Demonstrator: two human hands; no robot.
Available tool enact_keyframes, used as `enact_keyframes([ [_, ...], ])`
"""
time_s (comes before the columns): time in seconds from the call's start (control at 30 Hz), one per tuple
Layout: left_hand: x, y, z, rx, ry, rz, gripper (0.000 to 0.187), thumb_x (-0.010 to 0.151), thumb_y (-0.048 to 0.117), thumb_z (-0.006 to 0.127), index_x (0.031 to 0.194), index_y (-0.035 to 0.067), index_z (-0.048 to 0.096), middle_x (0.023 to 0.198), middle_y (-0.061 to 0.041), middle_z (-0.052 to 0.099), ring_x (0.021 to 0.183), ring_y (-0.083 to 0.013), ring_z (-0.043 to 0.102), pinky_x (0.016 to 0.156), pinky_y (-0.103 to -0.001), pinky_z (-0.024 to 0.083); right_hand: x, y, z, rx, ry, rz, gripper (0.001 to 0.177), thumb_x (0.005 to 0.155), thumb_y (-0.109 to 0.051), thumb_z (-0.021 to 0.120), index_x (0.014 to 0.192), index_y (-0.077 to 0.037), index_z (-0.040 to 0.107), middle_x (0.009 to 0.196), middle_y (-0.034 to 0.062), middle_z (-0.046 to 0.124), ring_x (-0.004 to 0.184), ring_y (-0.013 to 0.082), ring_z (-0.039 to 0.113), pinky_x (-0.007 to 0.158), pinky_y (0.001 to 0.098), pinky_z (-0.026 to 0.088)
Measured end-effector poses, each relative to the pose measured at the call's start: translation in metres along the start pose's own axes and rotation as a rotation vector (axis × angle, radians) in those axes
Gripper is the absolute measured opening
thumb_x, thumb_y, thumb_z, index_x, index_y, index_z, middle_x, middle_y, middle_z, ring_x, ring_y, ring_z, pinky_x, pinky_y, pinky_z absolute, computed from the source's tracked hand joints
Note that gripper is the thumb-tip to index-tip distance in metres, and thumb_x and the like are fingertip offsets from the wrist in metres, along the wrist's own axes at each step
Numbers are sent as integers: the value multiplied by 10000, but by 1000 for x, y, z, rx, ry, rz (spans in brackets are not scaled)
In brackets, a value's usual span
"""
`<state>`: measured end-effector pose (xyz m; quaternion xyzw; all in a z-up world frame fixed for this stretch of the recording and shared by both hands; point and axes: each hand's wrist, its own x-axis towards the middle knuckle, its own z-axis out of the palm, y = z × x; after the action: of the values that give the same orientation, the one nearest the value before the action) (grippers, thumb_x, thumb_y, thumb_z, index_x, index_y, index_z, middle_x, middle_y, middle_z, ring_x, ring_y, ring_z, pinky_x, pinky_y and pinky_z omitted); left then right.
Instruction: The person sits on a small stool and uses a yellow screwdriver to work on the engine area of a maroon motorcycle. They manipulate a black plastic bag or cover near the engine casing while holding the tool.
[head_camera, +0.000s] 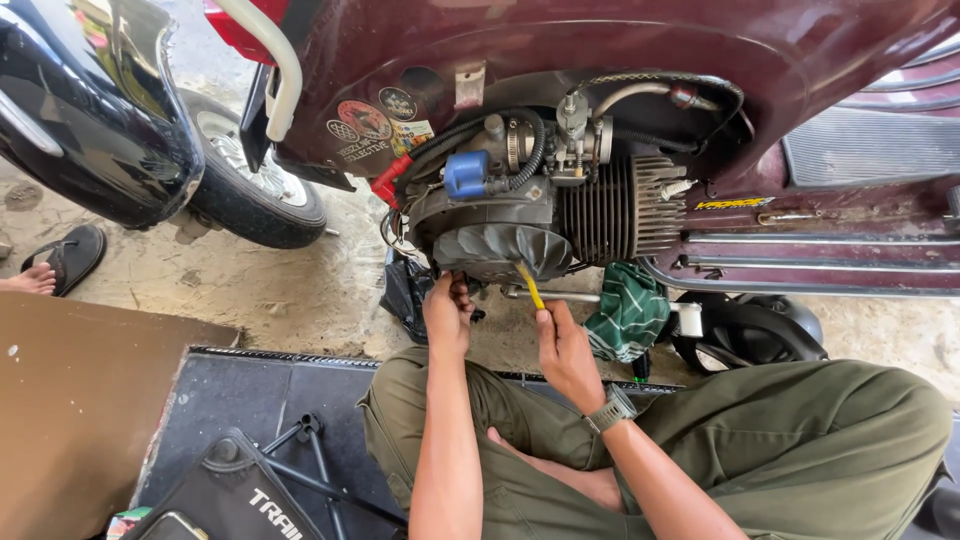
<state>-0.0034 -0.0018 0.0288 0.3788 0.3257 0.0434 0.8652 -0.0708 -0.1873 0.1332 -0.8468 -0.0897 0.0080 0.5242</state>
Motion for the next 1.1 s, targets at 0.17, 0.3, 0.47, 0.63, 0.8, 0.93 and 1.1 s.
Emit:
enact_keyframes([
  [0.17,3,-2,-3,17,-8,16,255,1114,247,508,999,60,638,770,-43,516,682,-149,458,626,-302,393,8,-17,-1,18,-3,-9,307,1141,-176,301,1107,-52,579,521,80,428,426,119,311,418,298,334],
  [0.3,-1,2,1,-4,-4,11,238,1104,229,495,979,70,620,766,-36,505,670,-142,463,614,-290,389,4,-10,0,27,-5,-13,315,1139,-165,275,1157,-51,569,538,86,450,430,127,309,416,316,332],
  [0.47,0,0,-2,12,-11,32,247,1107,243,514,978,66,630,764,-40,506,667,-146,469,610,-290,396,8,-17,-2,9,-6,-11,319,1143,-176,289,1129,-44,579,532,78,429,430,124,299,418,309,325],
  [0.63,-5,3,0,26,-17,46,258,1117,242,501,956,75,614,772,-36,498,674,-148,465,614,-290,395,5,-3,2,6,0,-9,305,1139,-179,305,1108,-45,578,524,85,438,422,123,310,422,298,320],
  [0.8,-7,5,3,36,22,33,251,1090,248,537,979,54,653,740,-47,521,644,-143,473,585,-280,397,4,1,2,13,10,-13,316,1137,-162,296,1149,-43,589,535,80,463,421,109,292,405,301,314],
  [0.93,1,-1,-1,41,11,32,265,1096,252,532,1001,43,665,749,-48,522,647,-146,467,585,-294,395,7,-1,3,21,15,-27,300,1140,-160,309,1127,-50,587,516,63,440,417,94,274,407,274,303],
  [1.1,9,-9,-7,13,-38,80,258,1109,242,535,956,67,650,738,-21,482,651,-132,452,599,-291,380,1,6,1,21,32,5,311,1133,-159,317,1104,-47,606,524,100,479,421,114,302,410,295,326],
])
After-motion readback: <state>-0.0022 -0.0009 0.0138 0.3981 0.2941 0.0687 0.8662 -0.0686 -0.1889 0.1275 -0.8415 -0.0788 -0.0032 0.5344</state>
